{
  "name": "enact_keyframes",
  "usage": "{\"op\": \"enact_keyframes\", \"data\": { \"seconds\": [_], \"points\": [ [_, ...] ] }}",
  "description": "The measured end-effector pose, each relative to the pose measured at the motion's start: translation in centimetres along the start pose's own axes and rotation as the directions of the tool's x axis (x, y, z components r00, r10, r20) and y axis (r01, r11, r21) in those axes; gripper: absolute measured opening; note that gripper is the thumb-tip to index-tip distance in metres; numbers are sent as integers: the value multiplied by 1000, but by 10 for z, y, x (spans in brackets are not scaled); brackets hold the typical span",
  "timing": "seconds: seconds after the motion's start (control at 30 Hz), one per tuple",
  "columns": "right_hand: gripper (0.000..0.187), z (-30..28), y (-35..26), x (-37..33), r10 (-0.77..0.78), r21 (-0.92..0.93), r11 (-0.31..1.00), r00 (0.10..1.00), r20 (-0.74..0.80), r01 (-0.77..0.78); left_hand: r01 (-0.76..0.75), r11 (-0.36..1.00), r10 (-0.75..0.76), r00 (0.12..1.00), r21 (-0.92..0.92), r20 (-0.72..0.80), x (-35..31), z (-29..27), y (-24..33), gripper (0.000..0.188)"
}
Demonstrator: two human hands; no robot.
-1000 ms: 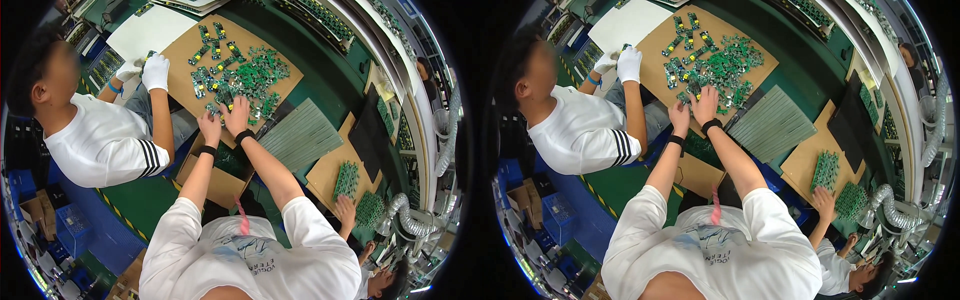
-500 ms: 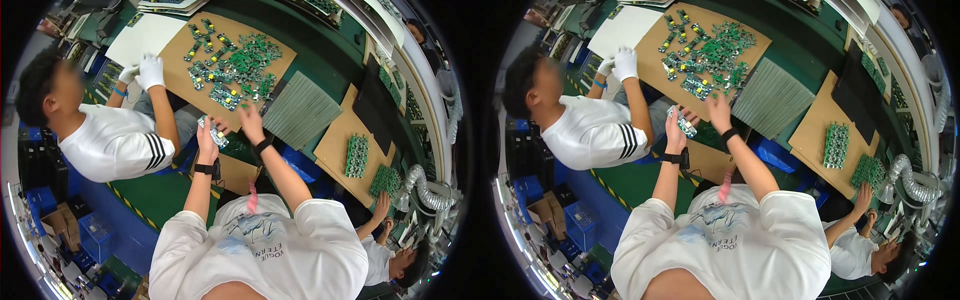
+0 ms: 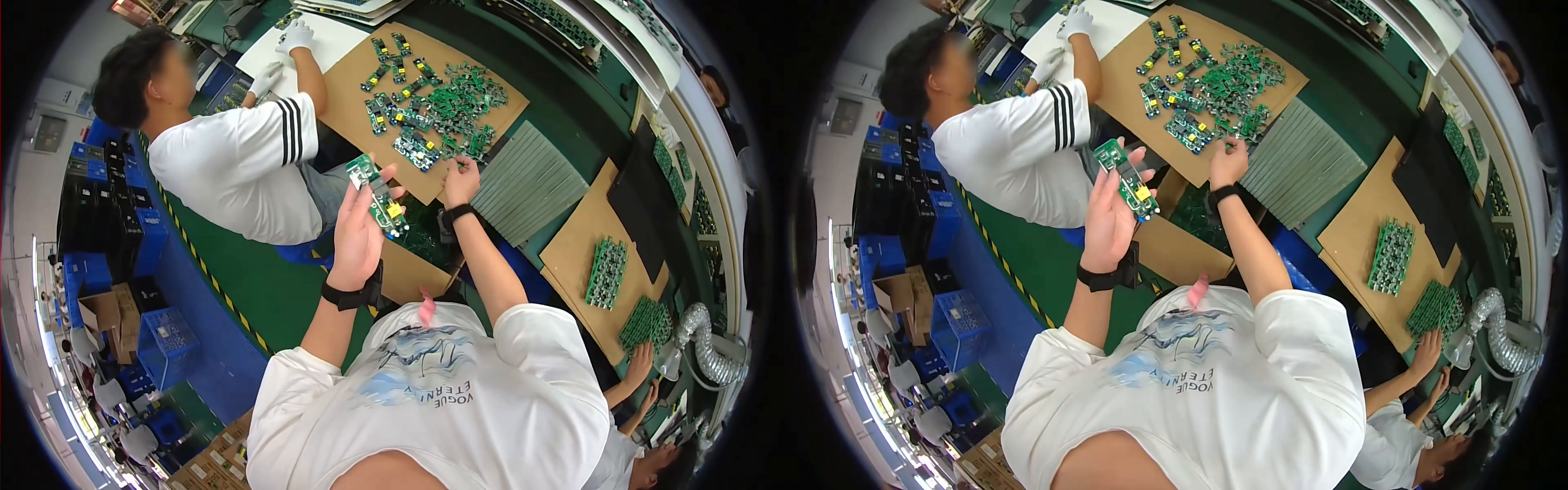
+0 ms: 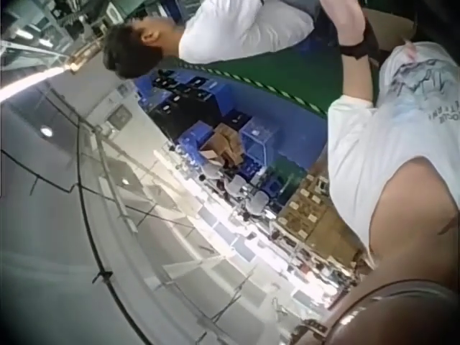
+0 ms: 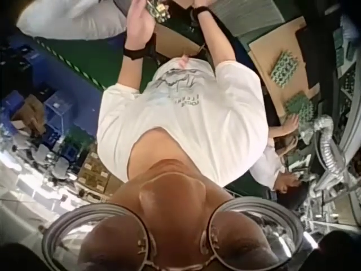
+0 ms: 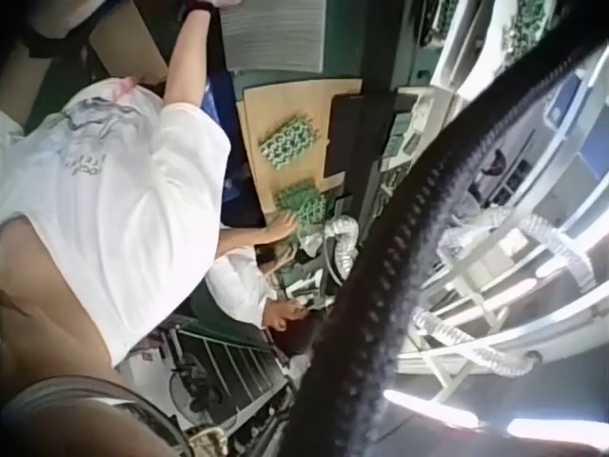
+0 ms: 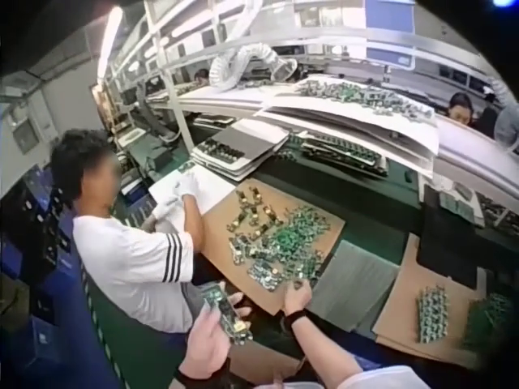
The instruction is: The person picks up circuit boards from a box and a table, turns them over, and fits them together. The person then places the assembled circuit boards into a rack.
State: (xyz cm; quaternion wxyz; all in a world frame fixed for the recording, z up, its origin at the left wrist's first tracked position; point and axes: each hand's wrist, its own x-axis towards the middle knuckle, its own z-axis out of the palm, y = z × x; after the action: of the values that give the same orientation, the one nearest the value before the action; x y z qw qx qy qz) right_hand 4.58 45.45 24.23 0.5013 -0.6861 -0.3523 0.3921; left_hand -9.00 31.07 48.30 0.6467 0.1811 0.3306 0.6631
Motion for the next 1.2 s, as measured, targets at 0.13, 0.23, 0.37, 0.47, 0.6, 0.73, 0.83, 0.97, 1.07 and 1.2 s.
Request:
{"op": "enact_keyframes", "data": {
  "seconds": [0.13, 0.23, 0.37, 0.47, 0.6, 0.73, 0.83, 0.97, 1.07, 1.2],
  "points": [
    [30, -88, -121, -84, -87, 515, 843, 904, 419, -158, -39, 999, 37, 996, -21, -81, -3, -13, -19, 40],
    [26, -143, -160, -115, -79, 584, 684, 752, 655, -437, 36, 983, -55, 994, -181, -100, 3, -22, -34, 36],
    [25, -173, -162, -139, -22, 652, 519, 754, 656, -553, 110, 923, -163, 980, -368, -114, 15, -7, -60, 26],
    [23, -175, -147, -157, 32, 693, 462, 791, 611, -553, -10, 948, -20, 996, -317, -89, 11, 32, -79, 22],
    [21, -188, -137, -152, 32, 784, 457, 888, 458, -421, 132, 990, -128, 990, -55, 66, -7, 64, -95, 20],
    [21, -227, -138, -131, -59, 727, 640, 927, 371, -250, 121, 980, -167, 931, 156, 324, -17, 51, -107, 21],
    [22, -246, -141, -121, -119, 621, 768, 916, 383, -160, 67, 882, -231, 924, 467, 304, -17, 42, -119, 25],
    [22, -264, -142, -118, -148, 403, 914, 886, 439, -47, 521, 804, -592, 740, 286, 319, -24, 64, -122, 31],
    [23, -275, -144, -122, -106, 161, 986, 891, 441, 38, 553, 765, -642, 696, 330, 322, -25, 65, -128, 33],
    [21, -295, -142, -130, -63, 192, 981, 977, 203, 23, 527, 775, -622, 734, 348, 274, -21, 78, -134, 35]
  ]
}}
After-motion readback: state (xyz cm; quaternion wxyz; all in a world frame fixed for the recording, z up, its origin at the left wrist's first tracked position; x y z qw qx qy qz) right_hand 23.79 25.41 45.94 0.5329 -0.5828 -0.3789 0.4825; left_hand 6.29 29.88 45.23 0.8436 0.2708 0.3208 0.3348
